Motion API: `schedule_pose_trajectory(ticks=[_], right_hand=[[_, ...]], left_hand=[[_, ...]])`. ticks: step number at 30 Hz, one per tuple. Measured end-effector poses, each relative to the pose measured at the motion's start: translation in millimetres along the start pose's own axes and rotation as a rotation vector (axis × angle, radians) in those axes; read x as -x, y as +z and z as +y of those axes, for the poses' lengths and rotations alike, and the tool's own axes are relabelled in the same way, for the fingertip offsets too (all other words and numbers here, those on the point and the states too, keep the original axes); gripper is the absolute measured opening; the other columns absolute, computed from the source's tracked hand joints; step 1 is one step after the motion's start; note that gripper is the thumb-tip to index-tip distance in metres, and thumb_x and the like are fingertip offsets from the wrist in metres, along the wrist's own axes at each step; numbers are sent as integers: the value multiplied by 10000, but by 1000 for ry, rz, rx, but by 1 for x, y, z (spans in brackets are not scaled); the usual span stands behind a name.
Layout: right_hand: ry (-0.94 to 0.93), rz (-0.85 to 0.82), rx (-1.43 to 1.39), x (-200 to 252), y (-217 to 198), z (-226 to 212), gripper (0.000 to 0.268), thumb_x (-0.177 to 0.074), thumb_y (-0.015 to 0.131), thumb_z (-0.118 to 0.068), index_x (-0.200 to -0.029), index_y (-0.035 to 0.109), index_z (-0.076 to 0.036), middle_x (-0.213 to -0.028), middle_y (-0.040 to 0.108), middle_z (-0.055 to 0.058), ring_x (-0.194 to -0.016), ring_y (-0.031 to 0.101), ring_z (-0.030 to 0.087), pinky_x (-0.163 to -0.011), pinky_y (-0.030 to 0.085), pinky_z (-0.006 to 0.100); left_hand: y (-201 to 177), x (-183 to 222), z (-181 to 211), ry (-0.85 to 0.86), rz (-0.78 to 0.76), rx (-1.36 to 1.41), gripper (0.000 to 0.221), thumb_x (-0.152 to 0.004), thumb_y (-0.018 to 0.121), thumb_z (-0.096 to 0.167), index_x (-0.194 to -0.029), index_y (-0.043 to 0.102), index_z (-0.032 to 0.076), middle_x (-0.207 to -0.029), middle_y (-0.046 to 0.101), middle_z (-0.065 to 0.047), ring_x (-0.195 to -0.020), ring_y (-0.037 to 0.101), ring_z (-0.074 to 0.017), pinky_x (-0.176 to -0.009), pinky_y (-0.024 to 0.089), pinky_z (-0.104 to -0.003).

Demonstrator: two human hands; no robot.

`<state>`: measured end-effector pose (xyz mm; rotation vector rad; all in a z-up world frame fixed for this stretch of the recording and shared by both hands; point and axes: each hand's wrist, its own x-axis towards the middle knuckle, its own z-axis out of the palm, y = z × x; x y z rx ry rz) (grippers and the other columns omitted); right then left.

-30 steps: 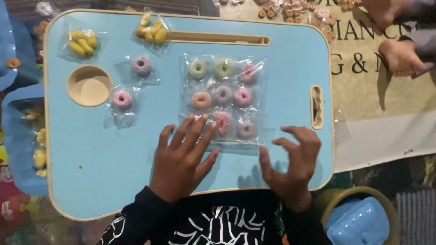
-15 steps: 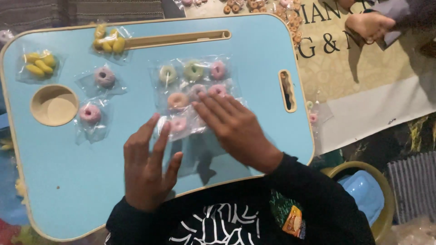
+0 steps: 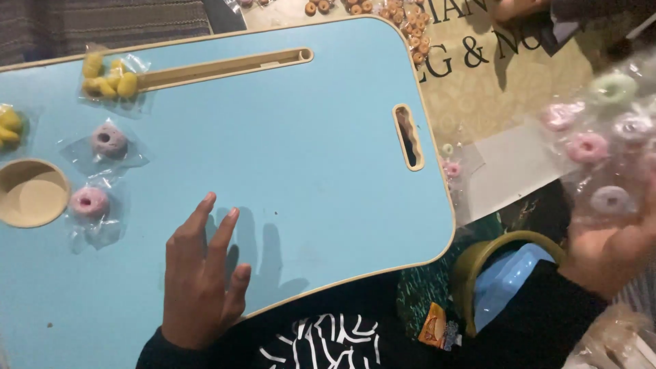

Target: Packaging small colorful donut-shaped items into individual plastic bags on a tray.

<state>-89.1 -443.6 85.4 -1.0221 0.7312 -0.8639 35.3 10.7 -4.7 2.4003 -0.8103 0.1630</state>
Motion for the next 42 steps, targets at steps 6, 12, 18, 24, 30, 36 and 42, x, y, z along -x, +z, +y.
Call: schedule_pose_trajectory(ticks=[6, 12, 18, 24, 30, 36, 42], right_hand=[[-1079, -306, 857, -33, -72, 104, 277, -1150, 493, -7, -1421, 438, -18, -1480, 466, 344, -1429, 479, 574, -1228, 439, 694], [-1189, -425, 1437, -33, -94, 232, 446, -931, 587, 48, -1376, 562, 18, -1487, 557, 224, -1461, 467, 435, -1255, 371, 563], [-1214, -428, 1980, -50, -156, 281, 674, -1041, 579, -297, -1603, 376, 13, -1592, 464, 237, -1438, 499, 413, -1121, 480, 497], [-658, -389, 1156, -27, -90, 180, 609, -1068, 318, -84, -1641, 158, 44, -1710, 182, 288, -1591, 214, 426, -1292, 178, 463], [-1453, -510, 1249, -7, 66, 84, 556, -1160, 566, -5, -1614, 249, 50, -1556, 368, 361, -1441, 424, 544, -1238, 341, 627], [-1495, -1047, 756, 32, 219, 171, 405, -871, 742, -155, -586, 454, -149, -659, 444, 28, -600, 482, 299, -624, 442, 434], [-1465, -1115, 752, 51, 248, 177, 493, -1066, 504, -429, -659, 541, -153, -561, 430, -53, -495, 440, 139, -542, 400, 323]], left_hand=[[-4, -4, 6, -19, -15, -1, 547, -1045, 379, 376, -1443, 513, 26, -1547, 427, -268, -1343, 484, -382, -1088, 381, -501], [-3, -4, 3, -11, -12, 11, 579, -1060, 324, 422, -1427, 517, 16, -1537, 437, -281, -1338, 495, -396, -1088, 390, -500], [-6, -6, 5, -23, -12, 27, 579, -1018, 442, 414, -1440, 522, 27, -1539, 436, -248, -1304, 496, -380, -1084, 370, -489], [-21, -6, -5, 115, -95, 16, 670, -917, 691, 388, -1432, 471, 21, -1556, 399, -234, -1397, 446, -387, -1151, 354, -509], [-50, -67, -25, 402, 146, -224, 448, -964, 770, 255, -1259, 494, 61, -1448, 507, -201, -1312, 570, -330, -1100, 503, -475], [-28, -125, -53, 599, 538, -183, 246, -987, 593, 208, -754, 531, 158, -673, 436, 105, -532, 406, -77, -501, 363, -257], [40, -109, -69, 499, 205, -234, 220, -1035, 534, 268, -909, 618, 108, -820, 593, -42, -746, 599, -216, -697, 470, -353]])
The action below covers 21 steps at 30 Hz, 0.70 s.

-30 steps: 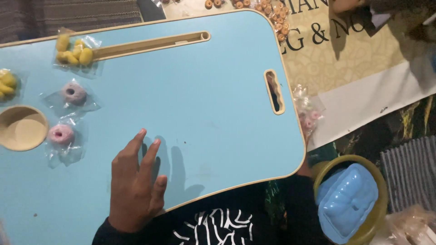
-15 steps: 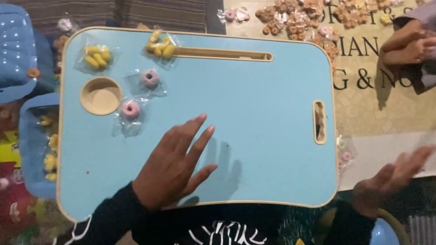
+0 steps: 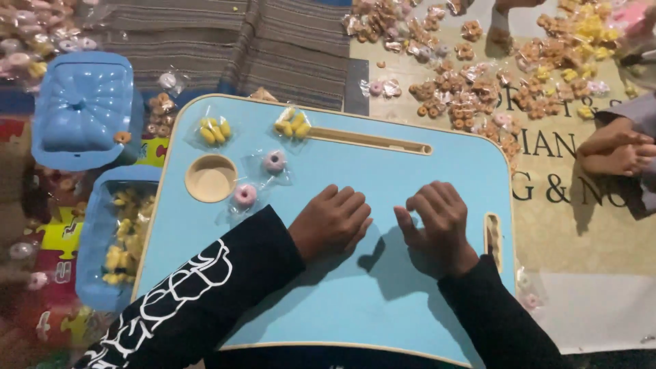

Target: Packaging small colorful donut-shaped items into individual plastic bags on a tray.

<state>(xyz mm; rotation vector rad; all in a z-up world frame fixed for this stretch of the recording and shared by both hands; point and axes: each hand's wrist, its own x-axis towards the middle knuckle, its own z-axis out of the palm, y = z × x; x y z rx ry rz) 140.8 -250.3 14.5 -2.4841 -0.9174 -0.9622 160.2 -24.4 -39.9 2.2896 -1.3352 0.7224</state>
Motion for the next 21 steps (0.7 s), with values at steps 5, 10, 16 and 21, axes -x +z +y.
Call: schedule_pose_trajectory(ticks=[5, 10, 16, 21], right_hand=[[62, -43, 87, 7, 6, 0, 680, -985, 616, -479, -1512, 437, -87, -1573, 336, 312, -1441, 315, 553, -1129, 273, 691], [274, -382, -232, 5, 3, -8, 903, -1018, 437, -587, -1652, 51, -73, -1650, 83, 399, -1459, 247, 606, -1186, 170, 724], [-26, 255, -161, 36, 13, 30, 472, -892, 746, -192, -1274, 528, -19, -844, 643, 39, -593, 557, 169, -531, 486, 324], [164, -470, 67, 3, 1, 0, 376, -989, 650, -383, -671, 577, -197, -479, 500, -83, -382, 447, 84, -431, 350, 245]], left_hand=[[-4, -7, 4, -37, 221, -89, 488, -1018, 498, 299, -1448, 507, 69, -1473, 474, -243, -1346, 496, -437, -1059, 425, -569], [10, 1, 9, -46, 244, -103, 837, -1000, 611, 368, -1675, 170, 144, -1716, 97, -264, -1541, 166, -554, -1202, 245, -710], [21, 5, 16, 86, 449, -338, 656, -1022, 497, 252, -1634, 295, 131, -1669, 341, -120, -1545, 329, -321, -1178, 394, -592], [6, 1, 13, 16, -115, 30, 398, -1078, 446, 377, -875, 646, 99, -784, 603, -68, -709, 596, -243, -639, 505, -381]])
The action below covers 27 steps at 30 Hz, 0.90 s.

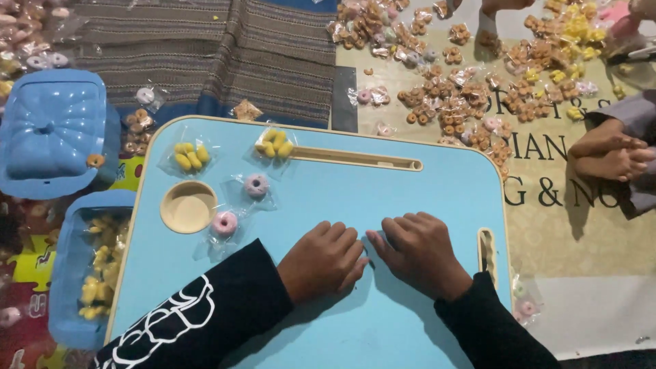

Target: Packaging small colorful donut-shaped items into individual plastic bags on a tray.

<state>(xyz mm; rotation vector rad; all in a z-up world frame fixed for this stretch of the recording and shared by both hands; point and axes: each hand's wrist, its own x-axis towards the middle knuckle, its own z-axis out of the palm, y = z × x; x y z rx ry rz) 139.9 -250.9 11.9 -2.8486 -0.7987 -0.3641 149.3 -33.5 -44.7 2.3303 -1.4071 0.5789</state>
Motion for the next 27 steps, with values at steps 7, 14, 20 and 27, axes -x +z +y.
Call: schedule_pose_trajectory(ticks=[7, 14, 20, 27], right_hand=[[32, 148, -54, 8, 1, -6, 212, -846, 815, -203, -941, 667, -84, -1159, 580, 154, -992, 583, 293, -811, 530, 419], [-106, 501, -584, 24, 32, 18, 664, -890, 753, -200, -1372, 377, 60, -895, 691, 121, -569, 692, 216, -549, 560, 346], [84, 652, -730, 23, 23, 35, 618, -1017, 452, -554, -1224, 301, 9, -750, 689, 122, -635, 664, 268, -660, 507, 382], [11, 384, -100, -3, 14, 16, 421, -985, 661, -442, -985, 504, -51, -1228, 499, 199, -1154, 539, 448, -983, 465, 556]], left_hand=[[-20, -5, 4, -52, -58, 120, 207, -996, 628, 211, -878, 677, 48, -830, 605, -121, -690, 518, -215, -630, 420, -327], [-5, -13, 10, 72, 553, -117, 332, -974, 652, 103, -1295, 570, 89, -1548, 473, -197, -1311, 621, -390, -1005, 584, -588], [7, -1, 9, 100, 205, 43, 264, -1032, 543, 273, -1037, 643, 29, -1188, 690, -254, -1123, 700, -437, -935, 590, -500], [-9, -10, 8, 122, 522, -327, 176, -964, 622, 206, -1089, 693, 104, -1405, 630, -143, -1278, 625, -300, -989, 587, -498]])
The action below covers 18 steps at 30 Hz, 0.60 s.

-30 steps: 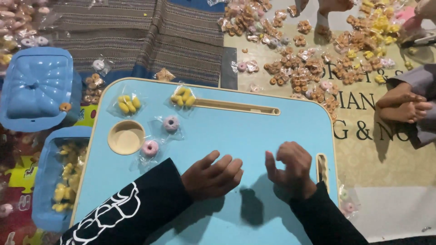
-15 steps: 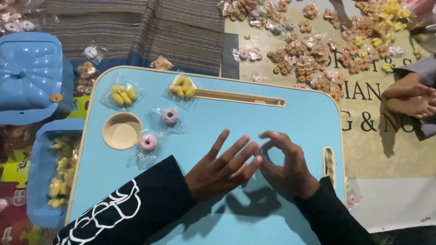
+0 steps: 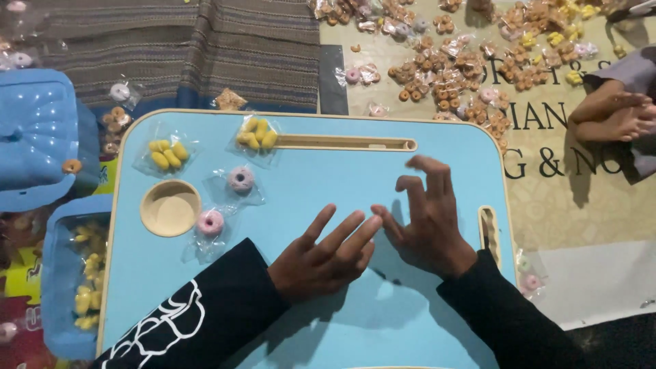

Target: Packaging small colorful donut-shaped items into individual plastic bags on a tray.

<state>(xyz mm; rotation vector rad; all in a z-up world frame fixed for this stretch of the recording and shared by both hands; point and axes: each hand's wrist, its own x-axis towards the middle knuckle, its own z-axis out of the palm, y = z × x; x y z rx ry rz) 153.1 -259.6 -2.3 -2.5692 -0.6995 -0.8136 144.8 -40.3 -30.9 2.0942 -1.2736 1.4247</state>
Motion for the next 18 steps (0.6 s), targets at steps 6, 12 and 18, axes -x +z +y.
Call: schedule_pose_trajectory(ticks=[6, 12, 18], right_hand=[[-19, 154, -108, -8, -35, 4, 602, -959, 676, -285, -488, 313, -193, -441, 325, -77, -411, 279, 164, -516, 277, 338], [-243, 165, 5, 14, 23, -3, 571, -980, 528, -628, -777, 619, -102, -843, 584, 87, -783, 605, 298, -773, 463, 490], [74, -26, -300, -2, -8, -30, 404, -856, 799, -123, -1159, 554, -16, -1046, 651, 246, -976, 690, 482, -850, 577, 581]], left_hand=[[-9, -4, -30, -47, -46, 32, 200, -1003, 632, 209, -817, 641, 138, -790, 596, -1, -714, 611, -178, -681, 595, -346], [3, 11, -20, -74, -125, 316, 310, -971, 565, 199, -675, 569, 105, -620, 482, -18, -558, 526, -180, -536, 514, -302], [-16, 23, -29, 123, -95, -86, 173, -990, 591, 230, -911, 701, 123, -1011, 688, -85, -1034, 656, -249, -902, 617, -462]])
